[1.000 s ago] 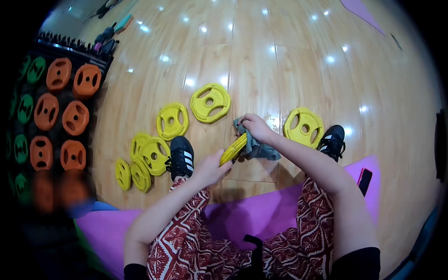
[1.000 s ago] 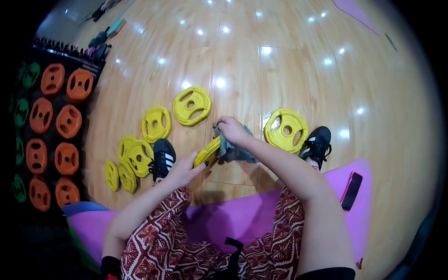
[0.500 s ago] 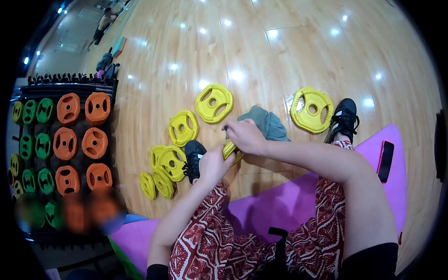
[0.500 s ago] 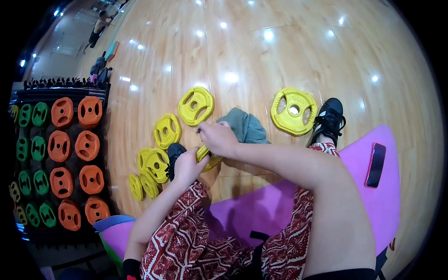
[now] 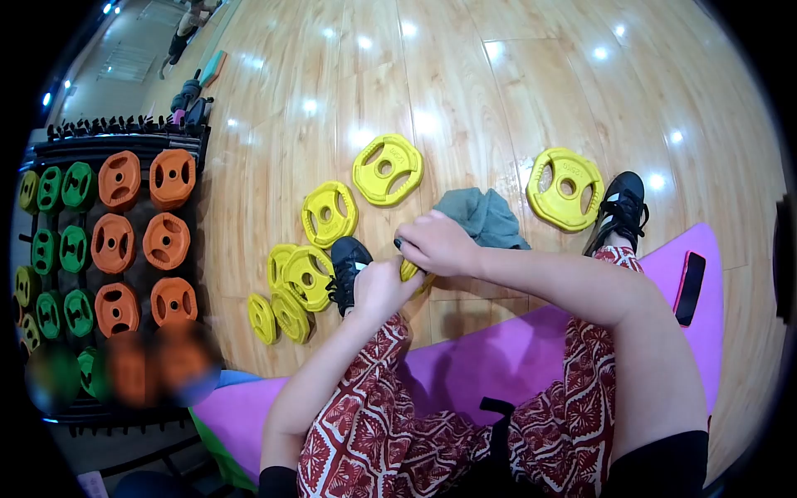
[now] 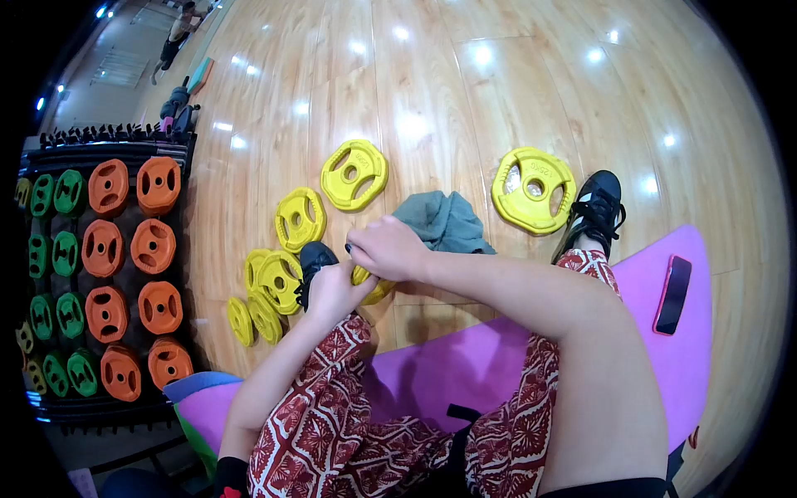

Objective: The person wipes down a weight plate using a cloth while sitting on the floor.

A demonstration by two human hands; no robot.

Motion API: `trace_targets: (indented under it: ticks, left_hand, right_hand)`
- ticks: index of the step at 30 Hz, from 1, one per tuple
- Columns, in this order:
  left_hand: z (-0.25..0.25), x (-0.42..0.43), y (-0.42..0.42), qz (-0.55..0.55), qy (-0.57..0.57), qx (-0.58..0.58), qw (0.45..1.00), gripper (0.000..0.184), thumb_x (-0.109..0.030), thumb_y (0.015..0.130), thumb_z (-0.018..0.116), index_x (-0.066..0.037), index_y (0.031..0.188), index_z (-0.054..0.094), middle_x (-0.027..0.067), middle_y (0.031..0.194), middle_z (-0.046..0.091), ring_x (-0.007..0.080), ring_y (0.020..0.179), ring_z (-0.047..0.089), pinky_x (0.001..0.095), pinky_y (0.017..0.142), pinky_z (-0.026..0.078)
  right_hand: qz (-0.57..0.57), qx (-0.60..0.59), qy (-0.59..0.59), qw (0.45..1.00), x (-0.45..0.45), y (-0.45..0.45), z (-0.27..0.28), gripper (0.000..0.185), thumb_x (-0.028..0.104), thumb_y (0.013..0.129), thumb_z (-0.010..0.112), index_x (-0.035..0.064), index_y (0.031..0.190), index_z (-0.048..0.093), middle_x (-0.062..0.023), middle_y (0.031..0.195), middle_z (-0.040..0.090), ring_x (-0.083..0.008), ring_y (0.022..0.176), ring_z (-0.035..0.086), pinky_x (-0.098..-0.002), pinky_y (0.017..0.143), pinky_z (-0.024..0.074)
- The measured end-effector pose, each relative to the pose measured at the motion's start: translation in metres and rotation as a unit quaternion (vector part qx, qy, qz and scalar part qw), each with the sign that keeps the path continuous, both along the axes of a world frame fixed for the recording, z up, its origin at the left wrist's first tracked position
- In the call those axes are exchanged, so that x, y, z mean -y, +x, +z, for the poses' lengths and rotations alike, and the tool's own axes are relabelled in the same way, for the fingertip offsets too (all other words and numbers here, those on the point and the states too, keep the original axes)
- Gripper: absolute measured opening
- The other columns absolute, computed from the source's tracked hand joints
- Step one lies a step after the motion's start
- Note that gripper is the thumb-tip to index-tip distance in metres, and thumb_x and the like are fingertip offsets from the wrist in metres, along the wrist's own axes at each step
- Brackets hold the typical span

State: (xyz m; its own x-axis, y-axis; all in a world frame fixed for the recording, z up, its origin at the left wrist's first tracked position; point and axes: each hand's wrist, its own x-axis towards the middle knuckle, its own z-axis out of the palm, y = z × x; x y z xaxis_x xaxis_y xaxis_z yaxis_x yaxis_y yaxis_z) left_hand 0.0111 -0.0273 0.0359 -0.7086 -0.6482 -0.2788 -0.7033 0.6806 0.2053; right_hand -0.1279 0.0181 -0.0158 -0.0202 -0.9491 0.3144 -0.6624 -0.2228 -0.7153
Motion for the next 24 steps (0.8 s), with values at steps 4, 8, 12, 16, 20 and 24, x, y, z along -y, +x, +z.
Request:
trace_targets:
  ticks: [4, 8, 12, 16, 20, 24]
  left_hand:
    - [0.0, 0.003, 0.002, 0.008, -0.004, 0.023, 1.0, 0.04, -0.039, 0.068, 0.062, 0.0, 0.072, 0.06, 0.0208, 0.059, 0.056, 0.0337, 0.057, 0.058, 0.0416, 0.055, 0.047]
    - [0.0, 0.005, 0.002, 0.016, -0.005, 0.045, 0.999, 0.04, -0.04, 0.067, 0.061, 0.0, 0.071, 0.061, 0.0208, 0.06, 0.056, 0.0339, 0.058, 0.058, 0.0413, 0.056, 0.047]
    - [-0.002, 0.004, 0.003, 0.018, 0.003, 0.078, 0.997, 0.039, -0.041, 0.067, 0.059, -0.002, 0.07, 0.062, 0.019, 0.061, 0.058, 0.0331, 0.059, 0.059, 0.0411, 0.057, 0.048]
    - [-0.004, 0.002, 0.0, 0.012, 0.037, 0.049, 0.998, 0.038, -0.038, 0.069, 0.057, -0.003, 0.083, 0.061, 0.0185, 0.067, 0.06, 0.0332, 0.064, 0.059, 0.0413, 0.059, 0.048]
    - [0.002, -0.002, -0.012, 0.023, 0.08, -0.032, 0.996, 0.041, -0.036, 0.071, 0.057, -0.004, 0.095, 0.056, 0.0198, 0.076, 0.06, 0.0345, 0.073, 0.059, 0.0413, 0.064, 0.047]
    - [-0.002, 0.001, -0.011, 0.05, 0.11, 0.017, 0.993, 0.046, -0.037, 0.07, 0.059, 0.0, 0.097, 0.055, 0.0215, 0.08, 0.06, 0.0353, 0.075, 0.059, 0.0417, 0.064, 0.047]
  right_hand:
    - [-0.015, 0.059, 0.04, 0.997, 0.012, 0.0, -0.005, 0.017, 0.022, 0.079, 0.046, 0.0055, 0.079, 0.051, -0.0163, 0.065, 0.054, -0.0325, 0.067, 0.054, -0.0413, 0.064, 0.0402]
    - [-0.072, 0.179, 0.142, 0.971, 0.014, -0.009, -0.013, 0.023, 0.025, 0.081, 0.041, 0.0037, 0.083, 0.05, -0.0199, 0.074, 0.057, -0.0383, 0.072, 0.055, -0.0462, 0.067, 0.042]
    - [-0.066, 0.173, 0.202, 0.962, 0.01, -0.033, -0.045, 0.026, 0.027, 0.082, 0.039, 0.0029, 0.085, 0.049, -0.0215, 0.078, 0.057, -0.0398, 0.075, 0.054, -0.0474, 0.068, 0.0413]
    - [-0.123, 0.157, 0.209, 0.957, 0.004, -0.035, -0.073, 0.027, 0.026, 0.085, 0.037, 0.0022, 0.089, 0.048, -0.0232, 0.081, 0.056, -0.0412, 0.078, 0.053, -0.0475, 0.069, 0.0409]
    - [-0.128, 0.31, 0.146, 0.931, 0.013, -0.024, -0.087, 0.024, 0.024, 0.086, 0.037, 0.0028, 0.09, 0.047, -0.0236, 0.079, 0.056, -0.0412, 0.076, 0.053, -0.0474, 0.067, 0.0409]
    - [-0.085, 0.188, 0.086, 0.975, -0.001, -0.008, -0.018, 0.018, 0.02, 0.083, 0.043, 0.0033, 0.091, 0.047, -0.0199, 0.074, 0.057, -0.0385, 0.073, 0.054, -0.0456, 0.064, 0.042]
